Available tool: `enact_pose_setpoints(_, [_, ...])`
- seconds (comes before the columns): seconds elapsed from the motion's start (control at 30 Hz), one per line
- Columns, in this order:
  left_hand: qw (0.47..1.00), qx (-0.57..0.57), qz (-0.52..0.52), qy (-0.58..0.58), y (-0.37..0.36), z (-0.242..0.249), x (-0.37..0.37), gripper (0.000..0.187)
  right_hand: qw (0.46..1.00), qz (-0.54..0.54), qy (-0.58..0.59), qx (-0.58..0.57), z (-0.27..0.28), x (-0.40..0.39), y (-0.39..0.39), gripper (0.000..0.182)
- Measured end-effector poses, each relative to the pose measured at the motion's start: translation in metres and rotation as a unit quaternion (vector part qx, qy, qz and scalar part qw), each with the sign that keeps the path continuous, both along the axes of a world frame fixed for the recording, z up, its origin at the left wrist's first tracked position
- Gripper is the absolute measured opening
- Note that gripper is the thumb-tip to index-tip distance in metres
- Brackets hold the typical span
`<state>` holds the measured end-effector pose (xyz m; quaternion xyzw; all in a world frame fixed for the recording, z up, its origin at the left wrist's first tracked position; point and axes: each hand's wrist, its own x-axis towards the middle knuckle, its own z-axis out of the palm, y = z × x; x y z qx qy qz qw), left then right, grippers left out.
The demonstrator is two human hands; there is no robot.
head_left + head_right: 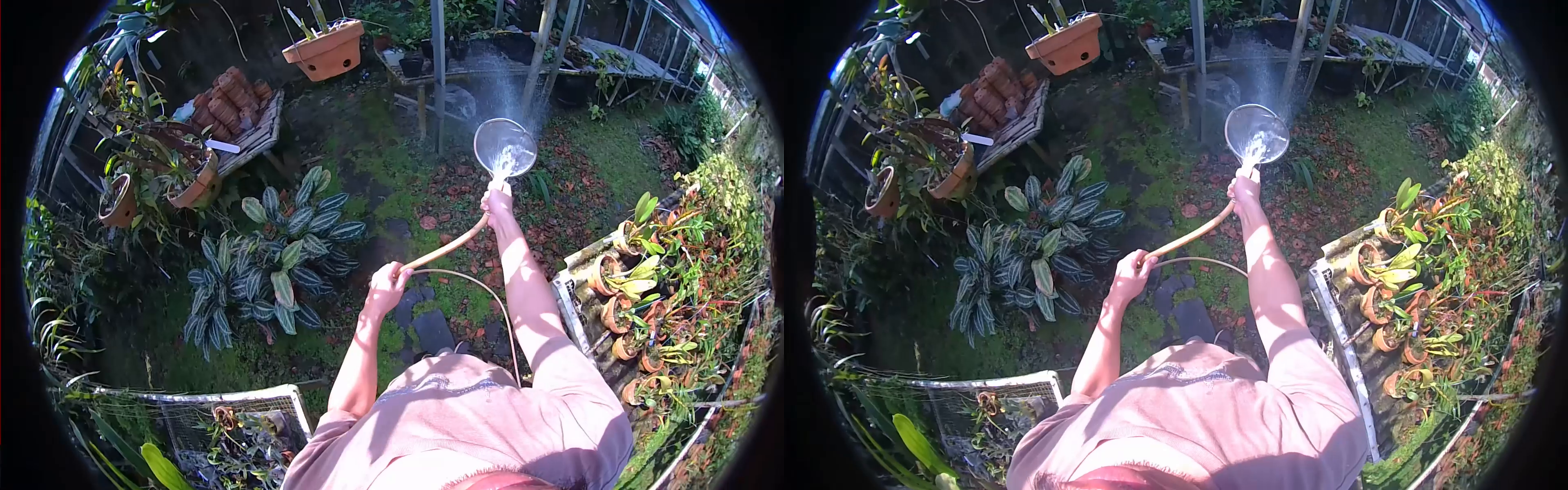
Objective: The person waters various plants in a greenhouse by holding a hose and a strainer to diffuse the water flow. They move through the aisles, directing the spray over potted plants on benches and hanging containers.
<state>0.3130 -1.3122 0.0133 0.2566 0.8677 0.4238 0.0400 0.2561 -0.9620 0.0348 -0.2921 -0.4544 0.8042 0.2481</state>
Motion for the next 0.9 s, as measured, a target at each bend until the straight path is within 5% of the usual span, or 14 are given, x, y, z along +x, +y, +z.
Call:
enact_pose_setpoints(0.27, [0.995, -0.022, -0.096, -0.036, 0.015, 0.001, 0.017, 0.027, 0.988, -0.152, 0.010, -0.008, -0.014, 0.085, 0.016, 0.011])
enact_pose_setpoints(0.37, [0.990, -0.055, -0.121, -0.046, 0.030, 0.010, 0.028, 0.028, 0.976, -0.187, 0.106, -0.037, -0.022, 0.126, 0.034, 0.012])
enact_pose_setpoints(0.5, [0.988, -0.045, -0.142, -0.040, 0.048, 0.018, 0.037, 0.029, 0.952, -0.306, 0.016, -0.019, 0.003, 0.151, 0.043, 0.015])
enact_pose_setpoints(0.8, [0.981, 0.024, -0.180, 0.066, 0.069, 0.029, 0.093, 0.023, 0.948, -0.306, 0.068, -0.061, -0.009, 0.231, 0.059, 0.020])
enact_pose_setpoints(0.9, [0.985, 0.020, -0.161, 0.059, 0.077, 0.032, 0.136, 0.022, 0.928, -0.294, 0.187, -0.129, -0.030, 0.261, 0.074, 0.025])
